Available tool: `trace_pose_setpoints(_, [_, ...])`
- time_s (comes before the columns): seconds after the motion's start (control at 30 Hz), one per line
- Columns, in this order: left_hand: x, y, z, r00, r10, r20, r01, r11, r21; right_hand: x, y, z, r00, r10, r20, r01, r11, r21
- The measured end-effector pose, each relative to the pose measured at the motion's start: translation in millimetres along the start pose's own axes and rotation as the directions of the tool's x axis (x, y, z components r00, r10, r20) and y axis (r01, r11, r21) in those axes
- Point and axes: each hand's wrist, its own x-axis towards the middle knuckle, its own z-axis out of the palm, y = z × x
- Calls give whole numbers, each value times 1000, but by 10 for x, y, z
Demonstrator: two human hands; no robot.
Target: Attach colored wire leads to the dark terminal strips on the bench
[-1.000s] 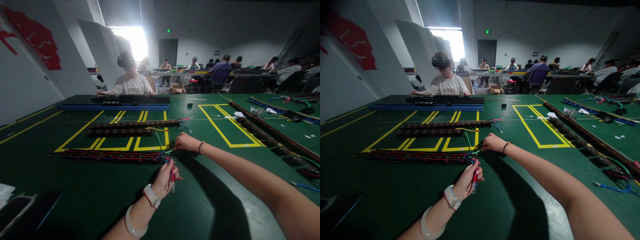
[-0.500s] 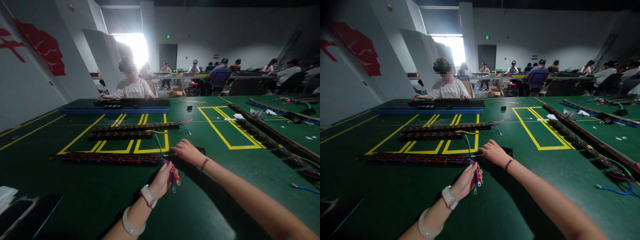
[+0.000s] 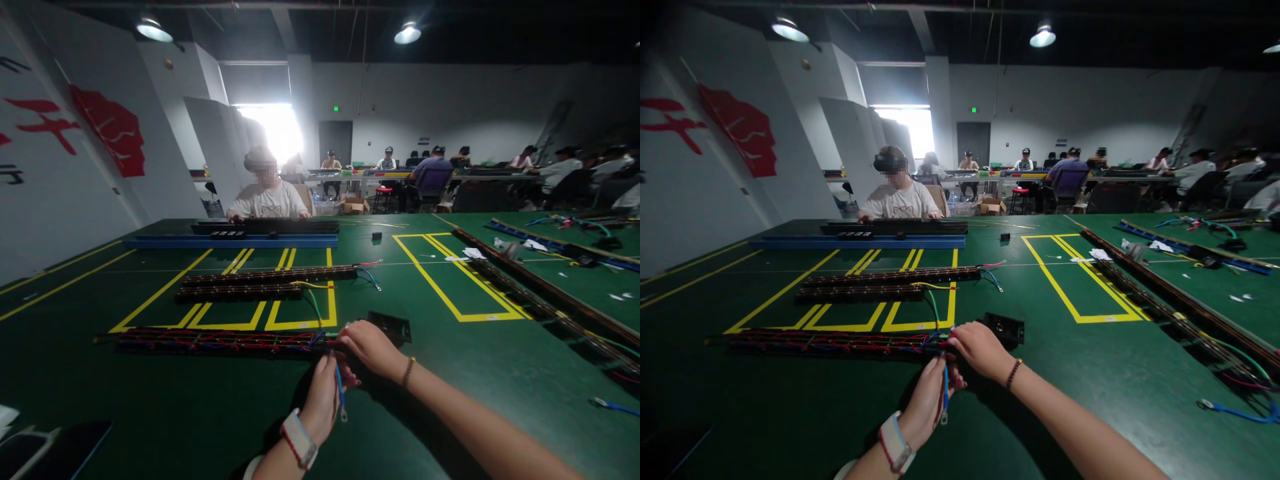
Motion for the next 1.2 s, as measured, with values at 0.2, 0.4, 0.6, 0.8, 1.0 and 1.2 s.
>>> trace_pose_setpoints(0.2, [122, -140, -98, 998, 66, 14, -67, 998, 5, 572, -495, -30, 981, 124, 152, -73, 950, -305])
trace_pose_setpoints(0.4, [194, -139, -126, 977, 138, -162, -158, 980, -117, 813, -774, 266, 971, 172, 168, -80, 890, -450])
trace_pose_setpoints(0.6, [47, -10, -55, 998, 28, 49, -28, 1000, 3, 544, -518, -110, 986, 7, 168, 43, 956, -290])
trace_pose_setpoints(0.8, [-49, 214, -175, 983, -108, 149, 51, 937, 345, 105, -47, -377, 997, 31, -70, -45, 979, -199])
trace_pose_setpoints(1.0, [-44, 373, -143, 988, -87, 131, -62, 550, 833, -159, 292, 77, 995, -71, -71, 33, 899, -437])
trace_pose_setpoints(1.2, [-28, 600, -145, 957, -45, 285, -280, 104, 954, -222, 371, 166, 996, -60, -62, 26, 892, -451])
